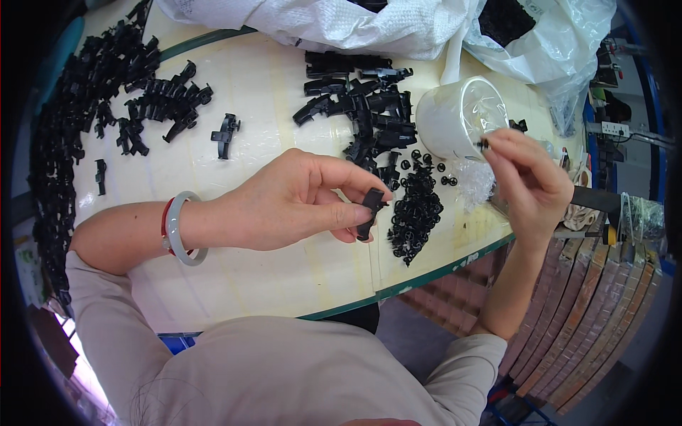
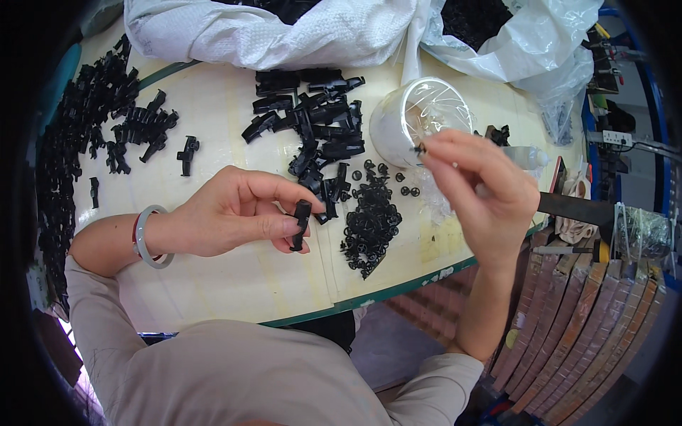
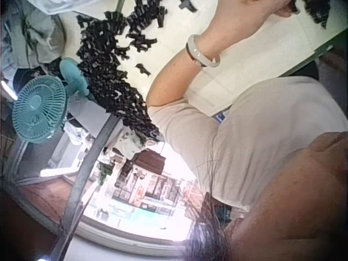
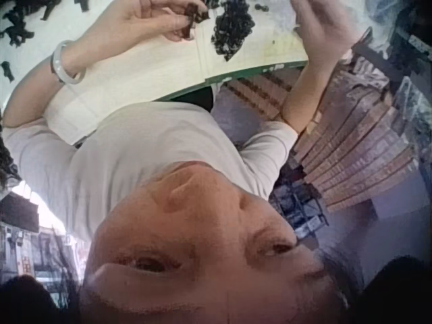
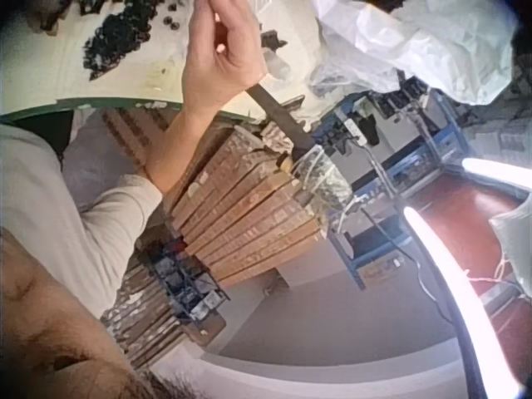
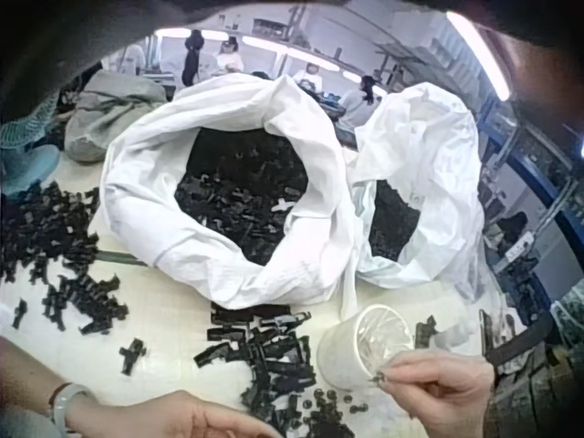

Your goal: The person assembles plastic components by hand, attaching small rings onto black plastic parts and placing the assembled pieces on the work table.

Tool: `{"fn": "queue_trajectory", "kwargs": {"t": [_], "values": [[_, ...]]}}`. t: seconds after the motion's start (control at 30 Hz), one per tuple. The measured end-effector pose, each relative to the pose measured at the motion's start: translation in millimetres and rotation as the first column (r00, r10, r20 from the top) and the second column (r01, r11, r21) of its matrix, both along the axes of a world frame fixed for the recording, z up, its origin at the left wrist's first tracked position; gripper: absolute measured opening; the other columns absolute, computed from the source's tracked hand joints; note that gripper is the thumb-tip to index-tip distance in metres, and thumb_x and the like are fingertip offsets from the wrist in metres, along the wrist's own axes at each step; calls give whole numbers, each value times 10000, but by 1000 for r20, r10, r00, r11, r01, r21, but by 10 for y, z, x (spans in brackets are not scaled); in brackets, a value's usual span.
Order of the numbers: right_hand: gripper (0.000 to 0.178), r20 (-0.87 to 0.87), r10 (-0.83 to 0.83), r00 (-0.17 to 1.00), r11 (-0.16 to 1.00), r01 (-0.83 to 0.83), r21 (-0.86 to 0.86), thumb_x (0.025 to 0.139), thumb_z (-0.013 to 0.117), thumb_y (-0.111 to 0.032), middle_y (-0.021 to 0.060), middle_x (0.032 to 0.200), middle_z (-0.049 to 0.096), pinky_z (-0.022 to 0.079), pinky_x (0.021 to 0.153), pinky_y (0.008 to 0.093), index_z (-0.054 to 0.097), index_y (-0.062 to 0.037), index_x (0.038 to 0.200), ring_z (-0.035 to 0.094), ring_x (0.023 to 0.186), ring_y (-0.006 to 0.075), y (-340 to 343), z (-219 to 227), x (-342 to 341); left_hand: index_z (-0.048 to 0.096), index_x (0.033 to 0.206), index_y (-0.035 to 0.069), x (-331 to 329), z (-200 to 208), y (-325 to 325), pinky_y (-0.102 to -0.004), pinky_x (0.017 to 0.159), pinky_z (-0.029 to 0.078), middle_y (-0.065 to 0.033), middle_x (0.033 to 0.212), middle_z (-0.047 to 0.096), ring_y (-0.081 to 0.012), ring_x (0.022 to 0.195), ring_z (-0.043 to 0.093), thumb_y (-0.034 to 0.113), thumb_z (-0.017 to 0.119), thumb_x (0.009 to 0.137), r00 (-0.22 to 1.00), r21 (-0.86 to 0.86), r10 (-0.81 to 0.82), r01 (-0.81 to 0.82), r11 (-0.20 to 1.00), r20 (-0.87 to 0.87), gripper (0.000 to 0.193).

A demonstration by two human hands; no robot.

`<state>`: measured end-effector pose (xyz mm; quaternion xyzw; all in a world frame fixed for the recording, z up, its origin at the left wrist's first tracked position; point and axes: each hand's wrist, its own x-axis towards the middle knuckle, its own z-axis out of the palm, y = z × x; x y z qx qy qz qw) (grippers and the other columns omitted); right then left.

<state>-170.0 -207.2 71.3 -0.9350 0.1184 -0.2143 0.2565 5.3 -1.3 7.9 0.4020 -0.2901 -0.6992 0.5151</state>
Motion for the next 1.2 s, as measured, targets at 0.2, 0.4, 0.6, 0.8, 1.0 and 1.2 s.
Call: {"fn": "queue_trajectory", "kwargs": {"t": [0.2,0.4,0.6,0.8,1.0,1.2], "values": [[205,104,-155,982,775,56,630,728,654,147,153,923,670,402,454,151,678,32,896,544,565,47,447,-151,-96,562,1218,9,7,-29,-14,-228,776,503,-49,968,656,-74,866,607,65,565,913,997,-33,50,-52,998,-50,310],[218,165,-147,975,793,17,609,704,667,150,172,910,671,493,569,206,672,52,900,623,684,131,727,-358,-94,545,1236,8,-14,-73,-23,-230,783,494,-59,1032,650,-79,899,602,74,556,920,996,-48,48,-51,998,-69,323],[228,286,-55,957,941,-46,336,688,688,134,183,873,677,524,650,253,663,63,903,665,756,206,853,-464,8,529,1216,-10,-20,-58,-9,-251,816,504,-92,1082,644,-118,943,617,68,556,920,993,-27,60,-63,998,-102,307],[242,296,-46,954,972,-26,235,697,689,135,189,865,676,532,653,258,654,66,926,670,756,223,919,-470,43,536,1199,-14,-21,-52,-8,-254,813,507,-91,1069,643,-121,925,619,55,560,915,990,1,76,-76,997,-115,293],[236,302,-55,952,969,-22,246,696,693,129,187,861,676,533,652,254,656,65,919,672,753,229,924,-500,57,541,1193,-16,-24,-56,-10,-253,799,508,-87,1039,645,-119,900,619,47,565,911,988,-7,84,-86,996,-126,290],[234,298,-44,954,974,-25,225,691,697,121,181,861,675,539,654,272,657,61,913,671,752,242,925,-502,66,562,1171,-20,-28,-63,-1,-255,795,513,-91,1022,651,-119,890,622,46,578,904,990,-30,97,-101,994,-101,276]]}}
